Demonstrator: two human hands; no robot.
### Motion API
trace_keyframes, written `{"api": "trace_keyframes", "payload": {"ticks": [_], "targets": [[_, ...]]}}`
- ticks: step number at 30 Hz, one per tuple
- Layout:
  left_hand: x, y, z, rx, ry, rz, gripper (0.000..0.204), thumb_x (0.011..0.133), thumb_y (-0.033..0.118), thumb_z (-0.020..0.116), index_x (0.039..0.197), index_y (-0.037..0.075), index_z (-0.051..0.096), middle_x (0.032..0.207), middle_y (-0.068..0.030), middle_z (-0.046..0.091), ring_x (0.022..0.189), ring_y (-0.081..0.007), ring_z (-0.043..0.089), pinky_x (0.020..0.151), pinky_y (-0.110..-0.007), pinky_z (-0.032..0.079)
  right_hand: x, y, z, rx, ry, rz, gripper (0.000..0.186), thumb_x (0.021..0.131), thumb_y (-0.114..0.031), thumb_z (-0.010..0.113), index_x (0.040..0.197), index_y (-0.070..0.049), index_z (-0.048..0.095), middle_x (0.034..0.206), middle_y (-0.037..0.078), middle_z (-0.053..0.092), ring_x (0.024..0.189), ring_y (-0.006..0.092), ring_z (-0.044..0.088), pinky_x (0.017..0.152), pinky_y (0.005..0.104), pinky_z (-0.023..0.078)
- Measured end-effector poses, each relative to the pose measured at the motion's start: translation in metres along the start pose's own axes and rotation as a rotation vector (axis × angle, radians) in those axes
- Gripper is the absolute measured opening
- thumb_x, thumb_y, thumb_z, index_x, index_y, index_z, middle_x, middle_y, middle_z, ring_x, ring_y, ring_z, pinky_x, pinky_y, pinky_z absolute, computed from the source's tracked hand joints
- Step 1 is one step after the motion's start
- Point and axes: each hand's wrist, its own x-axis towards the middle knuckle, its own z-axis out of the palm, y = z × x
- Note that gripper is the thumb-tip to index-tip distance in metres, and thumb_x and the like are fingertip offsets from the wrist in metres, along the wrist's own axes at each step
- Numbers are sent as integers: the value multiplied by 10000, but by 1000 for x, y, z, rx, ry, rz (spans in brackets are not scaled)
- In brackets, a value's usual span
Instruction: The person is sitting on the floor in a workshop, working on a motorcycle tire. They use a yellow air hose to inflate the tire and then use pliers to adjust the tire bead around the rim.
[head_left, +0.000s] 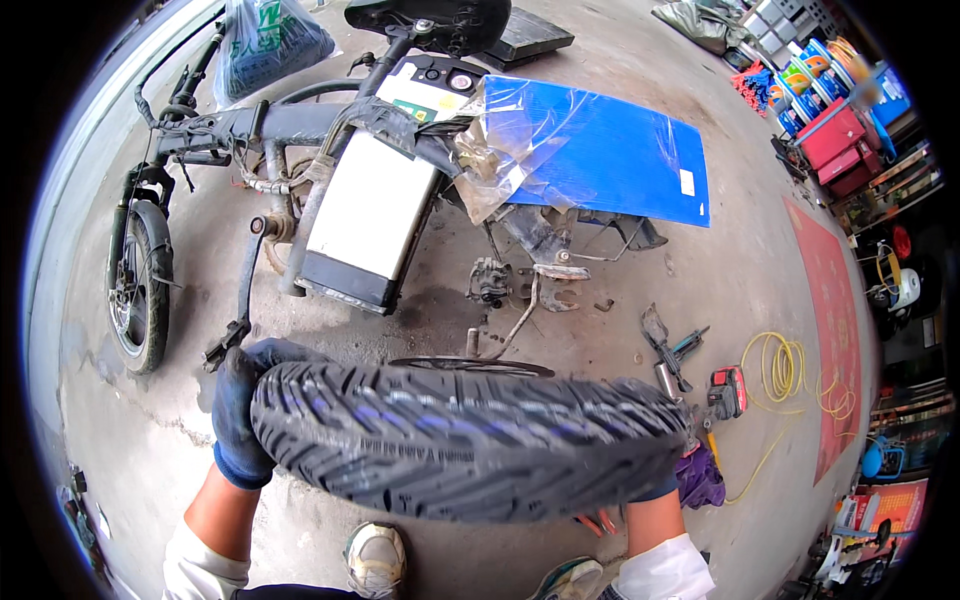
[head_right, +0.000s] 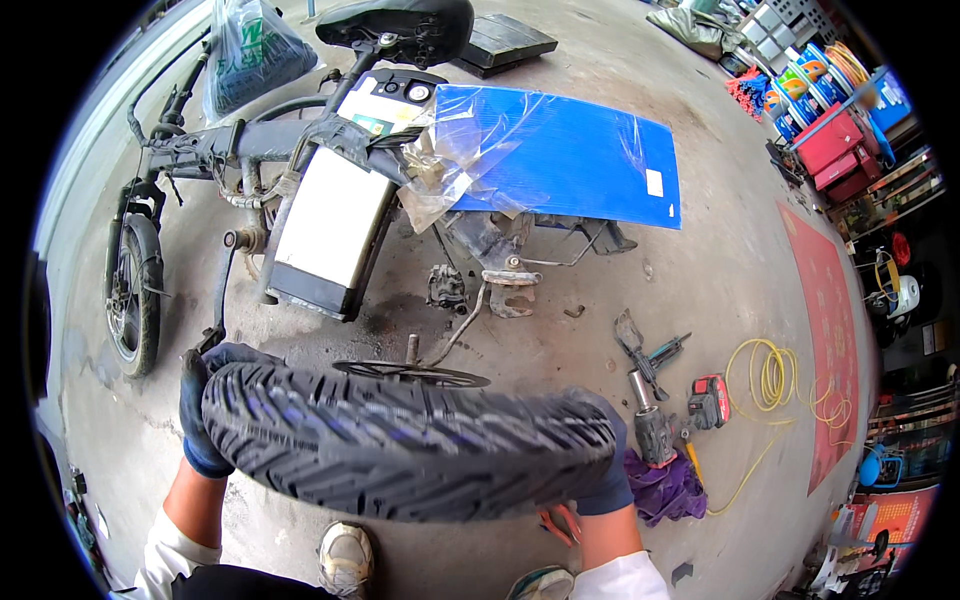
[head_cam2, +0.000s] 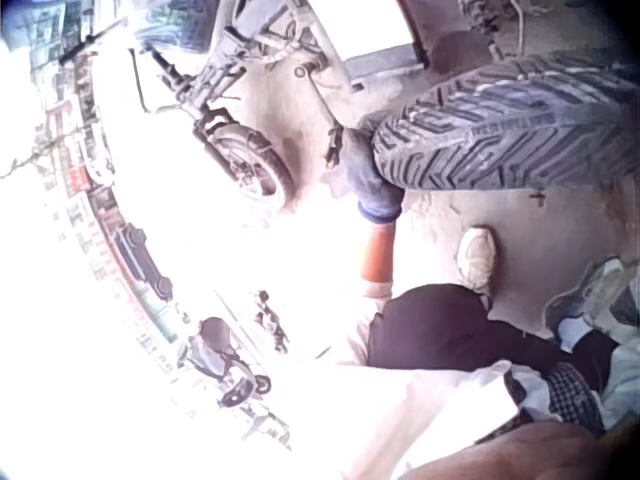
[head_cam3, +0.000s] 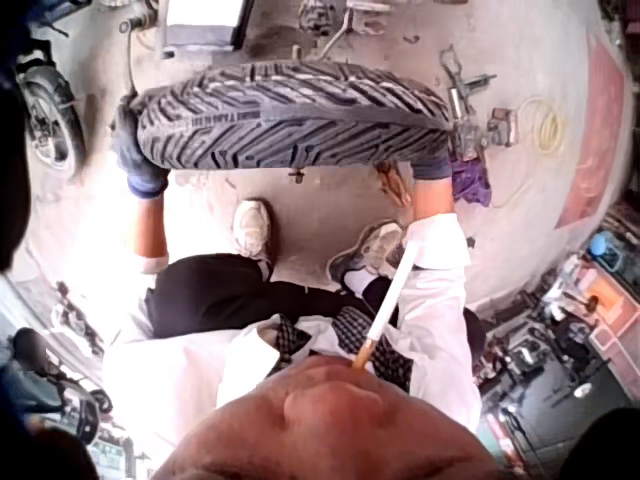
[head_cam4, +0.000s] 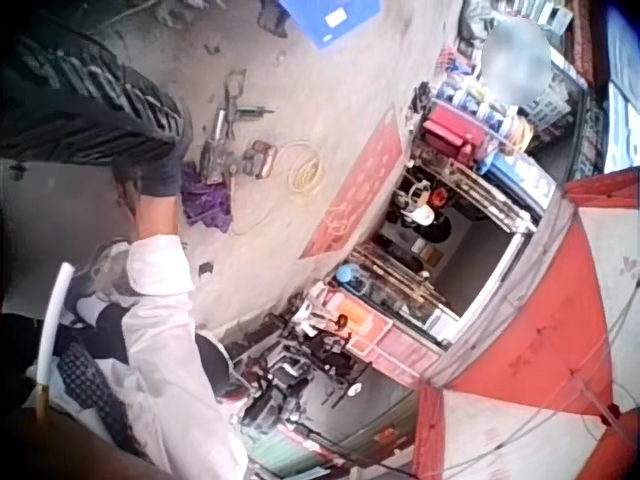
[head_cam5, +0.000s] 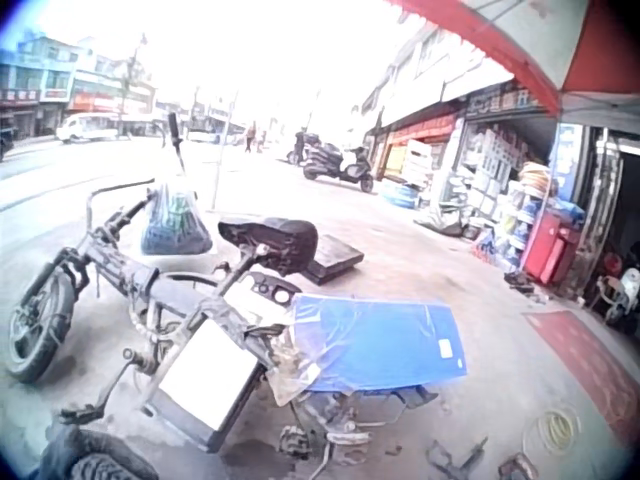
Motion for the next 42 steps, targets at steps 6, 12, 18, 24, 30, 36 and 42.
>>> {"api": "trace_keyframes", "payload": {"ticks": [6,12,18,24,30,36,42], "targets": [[4,-15,8,117,-195,300,720,980,552,213,800,24,669,846,-141,660,856,-287,612,994,-463,372,26,10,-19,761,100,18,289,883,-193,481,858,59,621,915,214,646,952,339,594,987,466,403],[-16,-30,13,257,-114,223,573,991,459,319,930,7,666,962,-153,664,987,-290,613,1017,-463,381,13,-11,-8,788,228,679,288,948,-183,461,1018,56,605,984,173,657,972,265,612,940,386,469],[-40,-32,-5,522,-136,16,504,838,156,656,1283,-13,489,1202,-170,586,1097,-288,582,978,-348,432,-7,-1,-19,979,-37,1000,353,977,-228,441,1151,48,576,1065,153,658,948,227,637,898,360,497],[-31,-35,2,-269,66,-401,474,942,169,532,1365,-18,428,1319,-156,527,1204,-214,511,1030,-329,391,-3,-28,-6,866,-21,764,399,976,-229,445,1260,43,510,1196,150,601,1048,217,598,951,342,464],[-10,-72,4,-102,26,-110,446,1001,244,421,1350,-32,436,1361,-184,482,1256,-253,472,1065,-347,350,7,-10,6,836,8,544,549,920,-219,481,1386,44,359,1363,173,463,1237,252,471,1075,366,344],[-7,-102,0,124,0,-12,478,1004,316,405,1324,-36,456,1395,-230,431,1295,-314,430,1087,-384,316,-4,34,16,817,81,590,645,849,-197,498,1425,22,304,1399,169,422,1285,266,425,1104,372,305],[-2,-107,-3,0,0,-140,574,986,422,386,1318,-43,444,1462,-246,332,1369,-312,316,1139,-401,196,-11,38,34,841,100,627,697,817,-157,461,1462,-20,233,1412,146,406,1287,261,423,1108,373,310]]}}
